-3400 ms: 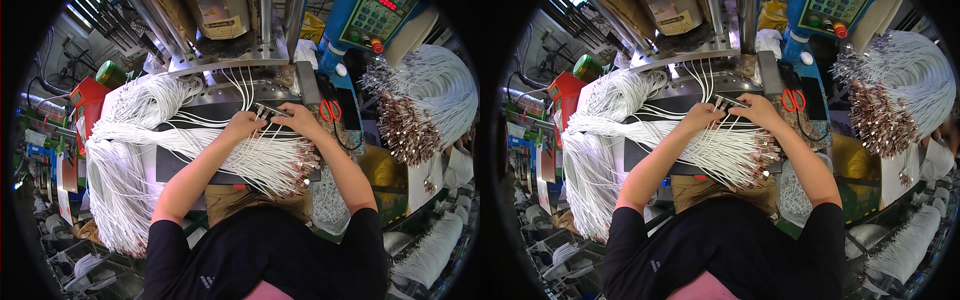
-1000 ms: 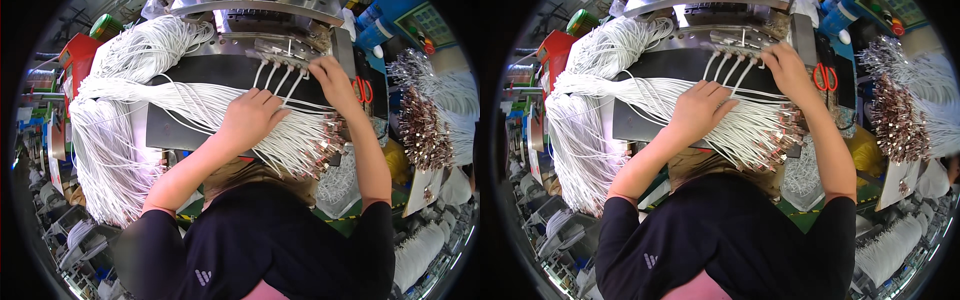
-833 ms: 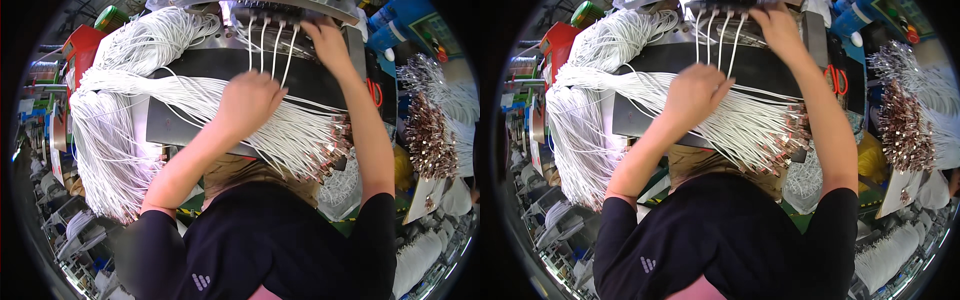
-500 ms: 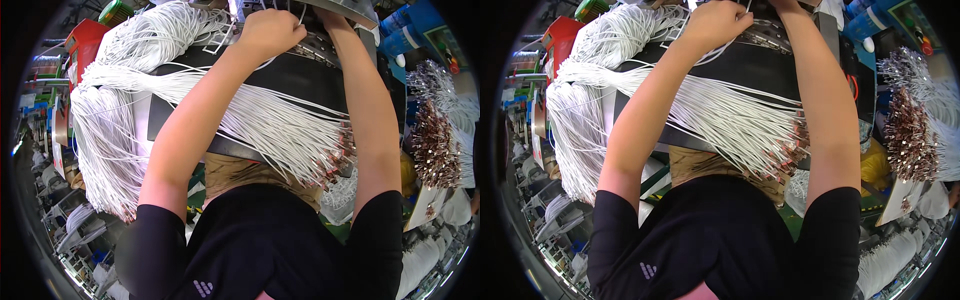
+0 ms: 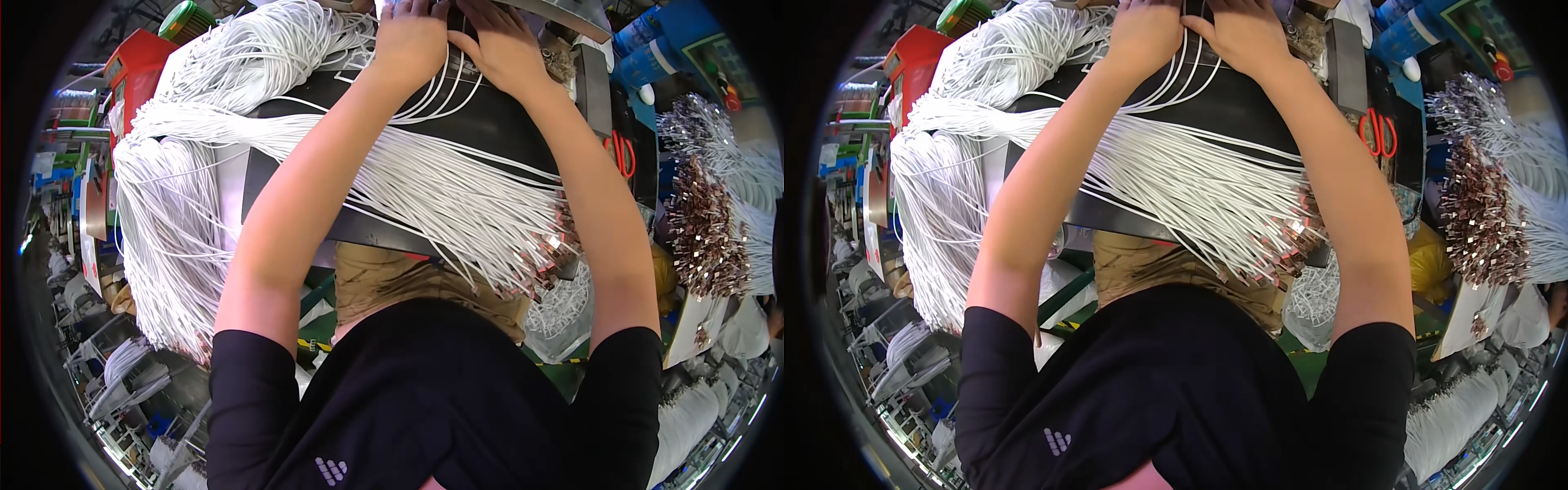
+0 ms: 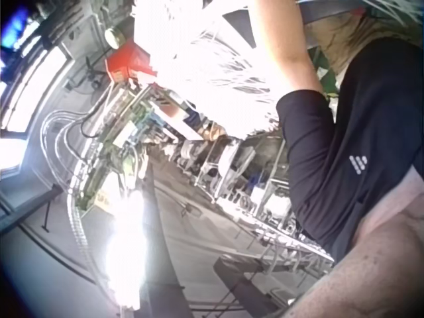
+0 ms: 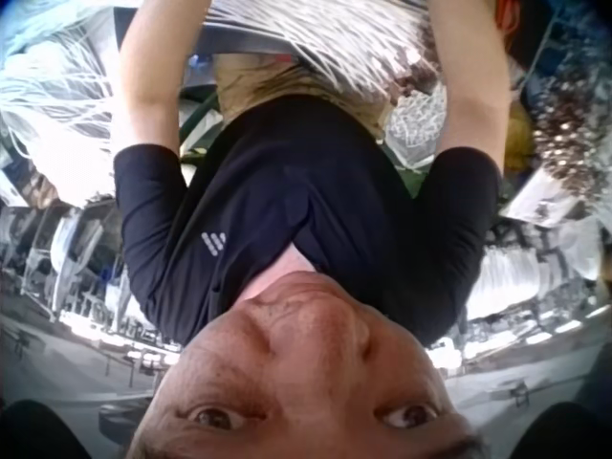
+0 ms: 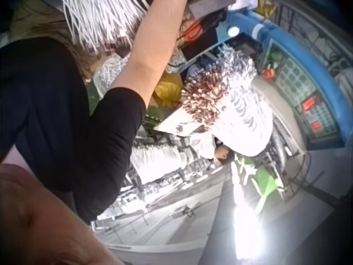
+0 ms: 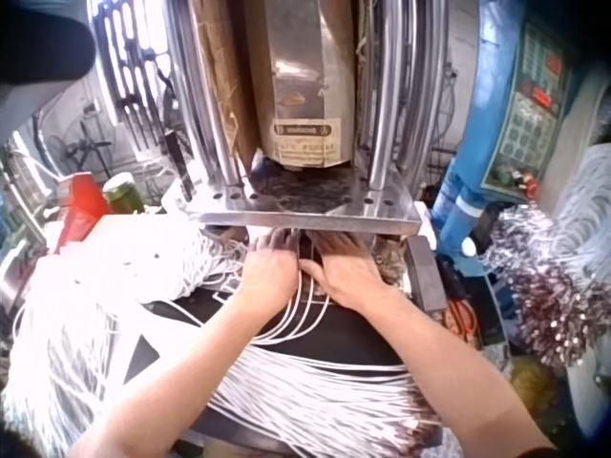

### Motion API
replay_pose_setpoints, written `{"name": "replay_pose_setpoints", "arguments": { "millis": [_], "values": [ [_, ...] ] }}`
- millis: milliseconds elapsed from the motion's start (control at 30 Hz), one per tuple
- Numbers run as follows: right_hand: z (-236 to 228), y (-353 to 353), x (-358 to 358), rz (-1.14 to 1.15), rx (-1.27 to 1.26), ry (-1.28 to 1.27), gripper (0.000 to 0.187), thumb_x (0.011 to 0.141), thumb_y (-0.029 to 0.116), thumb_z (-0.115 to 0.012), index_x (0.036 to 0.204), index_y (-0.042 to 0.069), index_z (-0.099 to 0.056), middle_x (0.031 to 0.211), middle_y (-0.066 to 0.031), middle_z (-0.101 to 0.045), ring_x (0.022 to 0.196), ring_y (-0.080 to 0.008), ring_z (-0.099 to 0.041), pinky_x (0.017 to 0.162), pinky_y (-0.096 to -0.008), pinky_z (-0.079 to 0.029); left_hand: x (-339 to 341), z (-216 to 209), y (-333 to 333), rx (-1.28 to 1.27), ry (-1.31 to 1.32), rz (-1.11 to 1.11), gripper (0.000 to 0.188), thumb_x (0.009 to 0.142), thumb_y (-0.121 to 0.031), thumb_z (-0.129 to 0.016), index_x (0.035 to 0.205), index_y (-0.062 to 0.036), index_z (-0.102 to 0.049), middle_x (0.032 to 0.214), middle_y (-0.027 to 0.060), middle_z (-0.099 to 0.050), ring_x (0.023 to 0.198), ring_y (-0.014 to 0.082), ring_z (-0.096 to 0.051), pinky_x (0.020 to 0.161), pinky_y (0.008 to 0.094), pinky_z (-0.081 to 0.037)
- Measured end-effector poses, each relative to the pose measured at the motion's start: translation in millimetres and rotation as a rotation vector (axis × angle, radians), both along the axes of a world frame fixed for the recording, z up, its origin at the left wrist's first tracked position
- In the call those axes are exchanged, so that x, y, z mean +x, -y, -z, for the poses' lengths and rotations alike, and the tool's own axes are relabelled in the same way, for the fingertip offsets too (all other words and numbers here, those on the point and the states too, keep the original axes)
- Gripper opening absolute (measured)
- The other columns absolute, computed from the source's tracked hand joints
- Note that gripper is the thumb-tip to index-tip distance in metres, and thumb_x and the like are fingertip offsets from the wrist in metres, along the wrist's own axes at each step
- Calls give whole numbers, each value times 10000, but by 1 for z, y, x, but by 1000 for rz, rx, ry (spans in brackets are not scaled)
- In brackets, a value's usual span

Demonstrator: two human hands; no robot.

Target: Manually arranging bundles of white wires and feeding them into a crimping or processing machine.

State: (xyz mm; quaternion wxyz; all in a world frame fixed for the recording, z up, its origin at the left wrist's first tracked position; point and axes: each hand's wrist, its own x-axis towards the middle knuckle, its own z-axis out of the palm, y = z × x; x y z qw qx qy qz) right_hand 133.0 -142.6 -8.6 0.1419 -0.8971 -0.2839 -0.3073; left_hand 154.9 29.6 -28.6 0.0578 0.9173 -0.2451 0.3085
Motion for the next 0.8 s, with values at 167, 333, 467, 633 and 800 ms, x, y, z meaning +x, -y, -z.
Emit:
{"name": "replay_pose_setpoints", "arguments": {
  "millis": [167,333,467,633,800],
  "values": [
    [-7,-12,-15,197,-29,87,357,958,282,-564,1205,31,-620,1147,-214,-619,1103,-395,-577,952,-426,-454,-13,-2,9,-72,132,-82,492,836,-192,-576,1279,22,-585,1220,211,-636,1176,379,-571,991,456,-459],
    [27,5,13,314,-164,13,328,941,297,-582,1168,70,-655,1033,-158,-673,989,-384,-627,875,-427,-496,-18,-12,13,41,197,-109,481,849,-168,-552,1290,22,-584,1193,220,-652,1143,379,-599,950,456,-486],
    [29,14,11,216,60,-219,322,938,298,-607,1169,79,-657,1026,-145,-695,955,-369,-643,824,-423,-520,-4,11,-1,-248,-107,-33,372,861,-200,-555,1148,1,-681,1067,244,-686,1025,380,-657,877,463,-518],
    [-26,80,-136,313,593,-279,310,1000,202,-547,1216,14,-668,1049,-69,-709,980,-146,-642,869,-279,-499,-182,-32,-59,-871,-1190,288,232,955,-207,-635,1023,13,-660,949,138,-689,858,225,-669,715,343,-538],
    [76,160,-303,767,900,-95,266,1004,153,-505,760,48,-516,731,12,-464,633,-88,-412,585,-256,-366,-331,57,-131,-1773,-1934,636,292,1010,-254,-567,1001,26,-651,912,152,-708,827,229,-692,687,309,-552]
  ]
}}
